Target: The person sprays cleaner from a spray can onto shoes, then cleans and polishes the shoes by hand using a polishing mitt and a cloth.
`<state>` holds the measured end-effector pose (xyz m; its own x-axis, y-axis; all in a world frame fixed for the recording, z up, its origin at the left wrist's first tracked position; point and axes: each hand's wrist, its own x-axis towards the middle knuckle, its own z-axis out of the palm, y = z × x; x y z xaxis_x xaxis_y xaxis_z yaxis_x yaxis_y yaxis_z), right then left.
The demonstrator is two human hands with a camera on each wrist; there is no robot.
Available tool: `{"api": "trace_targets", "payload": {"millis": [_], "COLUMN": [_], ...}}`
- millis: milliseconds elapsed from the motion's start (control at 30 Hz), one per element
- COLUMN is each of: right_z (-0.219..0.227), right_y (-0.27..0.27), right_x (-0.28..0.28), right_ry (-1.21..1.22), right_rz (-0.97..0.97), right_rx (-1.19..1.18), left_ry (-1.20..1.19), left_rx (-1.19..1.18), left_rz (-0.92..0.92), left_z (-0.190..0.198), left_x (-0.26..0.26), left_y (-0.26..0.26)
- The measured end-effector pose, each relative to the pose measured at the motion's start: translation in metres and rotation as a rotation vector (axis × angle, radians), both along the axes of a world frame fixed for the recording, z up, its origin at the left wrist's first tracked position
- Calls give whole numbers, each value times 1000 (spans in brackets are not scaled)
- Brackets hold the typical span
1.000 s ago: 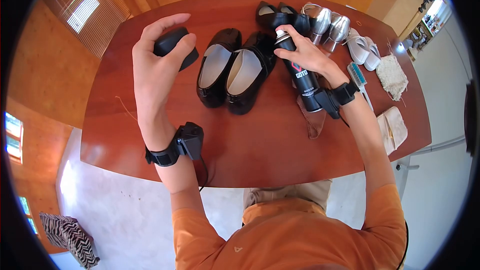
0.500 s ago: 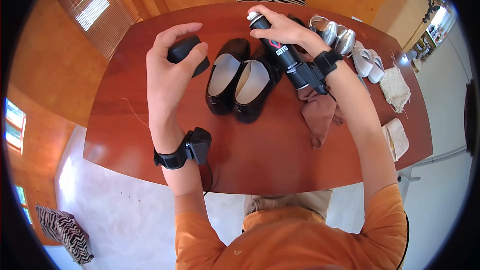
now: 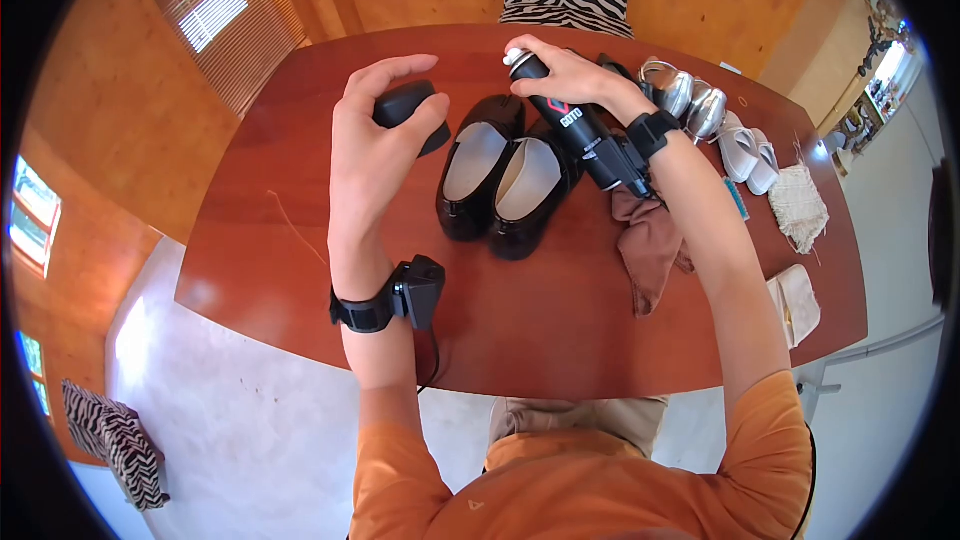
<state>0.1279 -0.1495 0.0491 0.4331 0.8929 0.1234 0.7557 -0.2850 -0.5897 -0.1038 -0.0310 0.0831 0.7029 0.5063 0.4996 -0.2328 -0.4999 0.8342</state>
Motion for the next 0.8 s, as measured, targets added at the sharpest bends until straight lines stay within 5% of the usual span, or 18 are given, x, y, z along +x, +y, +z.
{"api": "trace_targets", "payload": {"millis": [200,367,400,500,800], "right_z": [6,29,19,21,-6], "right_y": [-21,-59,-60,-64,-44], "right_x": [-11,-103,-113,-156,-170], "right_ry": [41,251,68,56,10], "right_rz": [65,109,175,200,181], "right_rx": [230,173,245,132,-3], "left_ry": [-35,-68,-59,-116,-124], "left_rx": [30,30,28,-68,-64], "left_rz": [33,123,125,74,66], "left_z": [-3,-1,0,2,3], "left_x": [1,-4,-6,-10,-15], "left_y": [9,17,16,13,16]}}
